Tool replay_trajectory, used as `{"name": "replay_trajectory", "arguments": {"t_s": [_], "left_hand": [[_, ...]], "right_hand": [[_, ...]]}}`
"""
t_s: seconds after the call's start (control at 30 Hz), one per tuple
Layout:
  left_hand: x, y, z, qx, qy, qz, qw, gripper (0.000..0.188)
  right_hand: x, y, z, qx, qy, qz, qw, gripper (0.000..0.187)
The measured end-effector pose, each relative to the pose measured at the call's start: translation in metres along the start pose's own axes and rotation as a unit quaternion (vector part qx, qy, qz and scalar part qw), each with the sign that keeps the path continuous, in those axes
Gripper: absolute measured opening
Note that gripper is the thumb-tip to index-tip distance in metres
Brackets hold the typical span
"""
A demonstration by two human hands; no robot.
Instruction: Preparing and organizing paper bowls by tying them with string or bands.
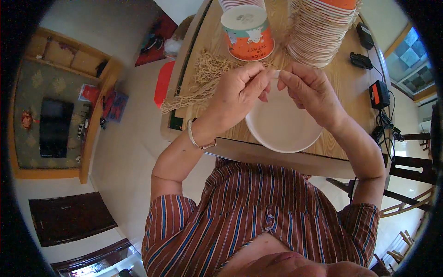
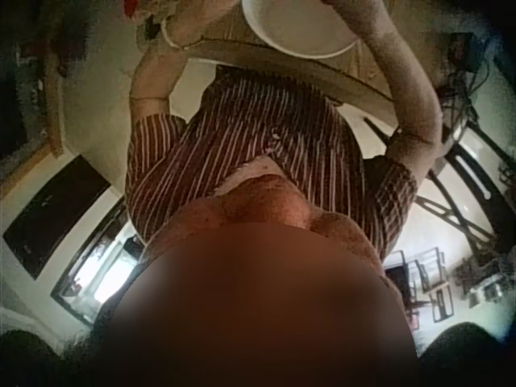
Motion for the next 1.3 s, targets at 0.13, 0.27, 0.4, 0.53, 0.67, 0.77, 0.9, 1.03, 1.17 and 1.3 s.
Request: {"name": "replay_trajectory", "arguments": {"t_s": [0.13, 0.27, 0.4, 0.53, 0.67, 0.77, 0.9, 1.03, 1.17, 1.3], "left_hand": [[-0.004, -0.001, -0.002, 0.003, 0.042, -0.008, 0.999, 0.024], [-0.004, -0.003, -0.004, -0.001, 0.056, -0.024, 0.998, 0.018], [-0.005, -0.006, -0.004, -0.014, 0.065, -0.027, 0.997, 0.017], [0.000, -0.012, -0.004, -0.032, 0.033, -0.012, 0.999, 0.017], [0.001, -0.012, -0.004, -0.063, 0.034, -0.010, 0.997, 0.017], [-0.004, -0.010, -0.004, -0.064, 0.027, -0.022, 0.997, 0.018], [-0.003, -0.009, -0.005, -0.052, 0.021, -0.028, 0.998, 0.017], [-0.003, -0.009, -0.006, -0.045, 0.024, -0.014, 0.999, 0.016], [-0.001, -0.011, -0.008, -0.032, 0.037, 0.008, 0.999, 0.013], [0.001, -0.015, -0.007, -0.037, 0.055, 0.070, 0.995, 0.012]], "right_hand": [[0.006, 0.000, 0.000, -0.026, 0.052, 0.032, 0.998, 0.032], [0.007, 0.005, 0.000, -0.066, 0.087, 0.094, 0.990, 0.027], [0.010, 0.004, 0.000, -0.066, 0.100, 0.099, 0.988, 0.025], [-0.002, 0.005, -0.005, -0.048, 0.073, 0.074, 0.993, 0.015], [-0.005, 0.001, -0.005, -0.037, 0.017, 0.050, 0.998, 0.008], [0.003, 0.002, -0.003, -0.011, -0.049, 0.040, 0.998, 0.004], [-0.001, 0.003, -0.009, 0.024, -0.057, 0.012, 0.998, 0.004], [-0.001, 0.003, -0.010, 0.047, -0.035, -0.022, 0.998, 0.008], [0.003, 0.003, -0.012, 0.000, 0.088, 0.068, 0.994, 0.011], [0.011, 0.007, -0.012, -0.032, 0.119, 0.139, 0.983, 0.013]]}}
Point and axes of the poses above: each hand's wrist, its own z-axis towards the middle knuckle, its own y-axis out of the palm, x = y × z, the point moved 4 cm from there along z, towards the middle knuckle, and after that the axes turned 15 degrees about y, right-handed, at the moved point
